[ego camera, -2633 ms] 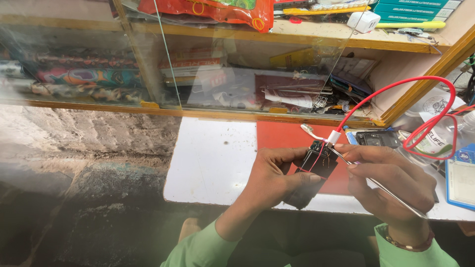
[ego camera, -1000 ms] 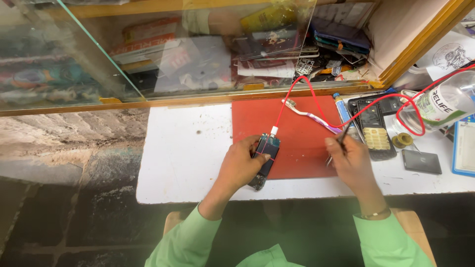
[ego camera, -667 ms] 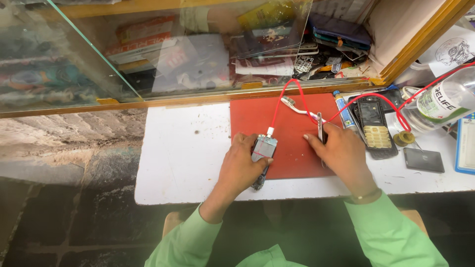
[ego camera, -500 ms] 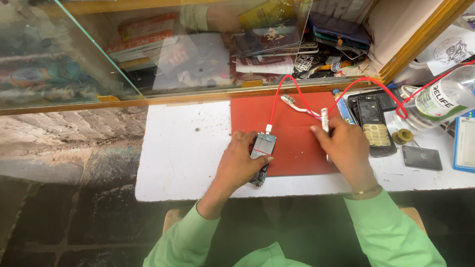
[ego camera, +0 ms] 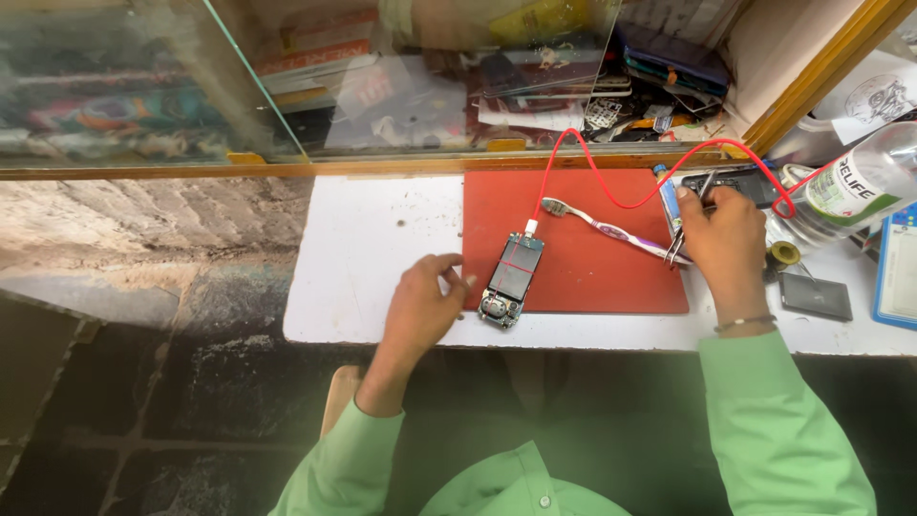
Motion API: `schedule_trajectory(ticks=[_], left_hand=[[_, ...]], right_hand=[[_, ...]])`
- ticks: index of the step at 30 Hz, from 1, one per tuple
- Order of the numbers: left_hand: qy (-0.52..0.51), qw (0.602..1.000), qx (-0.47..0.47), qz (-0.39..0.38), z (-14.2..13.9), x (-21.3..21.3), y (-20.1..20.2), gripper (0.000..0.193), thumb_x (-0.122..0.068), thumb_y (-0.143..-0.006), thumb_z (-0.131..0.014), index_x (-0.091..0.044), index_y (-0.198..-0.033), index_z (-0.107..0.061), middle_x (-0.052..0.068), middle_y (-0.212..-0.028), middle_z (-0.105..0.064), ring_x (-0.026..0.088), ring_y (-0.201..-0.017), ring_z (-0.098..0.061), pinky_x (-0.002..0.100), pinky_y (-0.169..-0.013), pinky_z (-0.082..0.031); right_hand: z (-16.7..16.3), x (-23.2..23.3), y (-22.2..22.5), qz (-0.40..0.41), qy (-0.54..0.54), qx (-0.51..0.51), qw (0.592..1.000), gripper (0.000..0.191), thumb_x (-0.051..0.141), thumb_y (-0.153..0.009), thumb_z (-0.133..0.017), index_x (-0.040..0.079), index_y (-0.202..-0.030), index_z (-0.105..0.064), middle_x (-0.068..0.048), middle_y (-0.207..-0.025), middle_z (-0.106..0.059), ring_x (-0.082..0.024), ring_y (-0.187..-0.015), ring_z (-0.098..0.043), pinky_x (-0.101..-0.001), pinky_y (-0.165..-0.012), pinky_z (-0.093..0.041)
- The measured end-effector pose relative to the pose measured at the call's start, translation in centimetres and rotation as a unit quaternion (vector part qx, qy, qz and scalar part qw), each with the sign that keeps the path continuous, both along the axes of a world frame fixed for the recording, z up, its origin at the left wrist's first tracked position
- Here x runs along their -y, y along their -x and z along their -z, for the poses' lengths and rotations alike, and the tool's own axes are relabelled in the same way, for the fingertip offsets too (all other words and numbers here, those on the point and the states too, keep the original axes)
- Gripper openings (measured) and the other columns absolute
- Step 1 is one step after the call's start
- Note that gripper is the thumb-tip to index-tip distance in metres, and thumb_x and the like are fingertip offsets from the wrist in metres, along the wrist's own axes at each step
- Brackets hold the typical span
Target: The person holds a small black electronic device with a red wire and uses a metal tool to probe and adjust connections on its circuit board. They remove a rubber band, flip the device to expose the board, and continue working with a soldering iron on the exposed components.
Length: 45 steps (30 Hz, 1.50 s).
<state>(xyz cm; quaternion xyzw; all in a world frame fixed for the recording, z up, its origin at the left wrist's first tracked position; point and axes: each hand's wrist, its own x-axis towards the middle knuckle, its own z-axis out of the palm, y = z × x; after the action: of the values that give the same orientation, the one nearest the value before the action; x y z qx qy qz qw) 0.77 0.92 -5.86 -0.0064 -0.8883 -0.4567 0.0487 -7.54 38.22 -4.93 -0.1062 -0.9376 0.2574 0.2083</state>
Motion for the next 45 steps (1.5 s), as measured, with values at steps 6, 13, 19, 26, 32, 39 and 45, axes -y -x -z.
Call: schedule_trajectory(ticks=[6,13,19,26,32,39,45], left_hand=[[0.099,0.994,-0.043,-0.029,-1.1,-2.8,-4.0,0.075,-0.047,-0.070,-0.088,-0.003,-0.126,-0.064,0.011,-0.107,-0.059,0.031,-0.106,-0.056,0.046,-0.090,-0.043],[0.155,0.985,-0.058,-0.047,-2.5,-7.1,-3.5,0.087,-0.052,-0.061,-0.091,-0.002,-0.125,-0.060,0.012,-0.115,-0.051,0.032,-0.105,-0.048,0.048,-0.088,-0.039],[0.143,0.986,-0.064,-0.064,-2.0,-8.5,-2.7,0.061,-0.041,-0.072,-0.088,-0.004,-0.115,-0.065,0.010,-0.114,-0.052,0.030,-0.107,-0.050,0.046,-0.092,-0.040],[0.038,0.974,-0.216,-0.060,-0.8,-8.0,-2.6,0.057,-0.024,-0.071,-0.087,-0.002,-0.119,-0.063,0.014,-0.118,-0.054,0.034,-0.108,-0.056,0.045,-0.091,-0.047],[0.001,0.965,-0.261,-0.023,-1.3,-9.2,-2.1,0.061,-0.013,-0.072,-0.084,-0.002,-0.129,-0.062,0.017,-0.125,-0.055,0.035,-0.114,-0.057,0.042,-0.096,-0.051],[-0.145,0.953,-0.262,-0.040,-0.9,-8.4,-3.0,0.052,-0.014,-0.083,-0.082,-0.001,-0.129,-0.062,0.016,-0.124,-0.062,0.031,-0.104,-0.065,0.036,-0.090,-0.055],[-0.102,0.959,-0.262,-0.043,-0.4,-7.4,-3.7,0.017,-0.008,-0.088,-0.077,-0.002,-0.103,-0.073,0.008,-0.104,-0.074,0.026,-0.094,-0.070,0.034,-0.087,-0.056]], right_hand=[[-0.7,0.7,-1.5,-0.017,-0.002,-0.097,0.995,0.039,0.032,-0.096,-0.081,0.001,-0.116,-0.071,-0.015,-0.076,-0.073,-0.032,-0.071,-0.069,-0.0461,-0.069,-0.052],[-0.8,6.0,-6.5,-0.230,0.129,-0.143,0.954,0.017,0.012,-0.093,-0.077,0.003,-0.108,-0.074,-0.006,-0.089,-0.068,-0.010,-0.072,-0.062,-0.0249,-0.065,-0.050],[0.3,9.0,-6.0,-0.331,0.246,-0.056,0.909,0.018,0.011,-0.095,-0.072,0.000,-0.110,-0.072,-0.005,-0.099,-0.068,-0.008,-0.081,-0.064,-0.0220,-0.069,-0.053],[1.2,10.7,-4.7,-0.284,0.531,0.041,0.797,0.036,0.015,-0.095,-0.067,0.001,-0.127,-0.060,-0.005,-0.095,-0.070,-0.011,-0.078,-0.071,-0.0252,-0.067,-0.061],[1.5,11.9,-4.9,-0.368,0.547,0.082,0.747,0.042,0.009,-0.092,-0.074,0.002,-0.132,-0.061,-0.004,-0.101,-0.069,-0.011,-0.086,-0.067,-0.0242,-0.074,-0.058],[1.2,11.4,-5.0,-0.293,0.655,0.077,0.692,0.043,0.007,-0.089,-0.074,0.001,-0.131,-0.064,-0.005,-0.105,-0.071,-0.015,-0.088,-0.070,-0.0310,-0.072,-0.061],[0.3,11.6,-6.0,-0.303,0.657,0.053,0.688,0.044,0.008,-0.090,-0.074,-0.001,-0.131,-0.064,-0.005,-0.106,-0.071,-0.015,-0.092,-0.070,-0.0337,-0.077,-0.063]])
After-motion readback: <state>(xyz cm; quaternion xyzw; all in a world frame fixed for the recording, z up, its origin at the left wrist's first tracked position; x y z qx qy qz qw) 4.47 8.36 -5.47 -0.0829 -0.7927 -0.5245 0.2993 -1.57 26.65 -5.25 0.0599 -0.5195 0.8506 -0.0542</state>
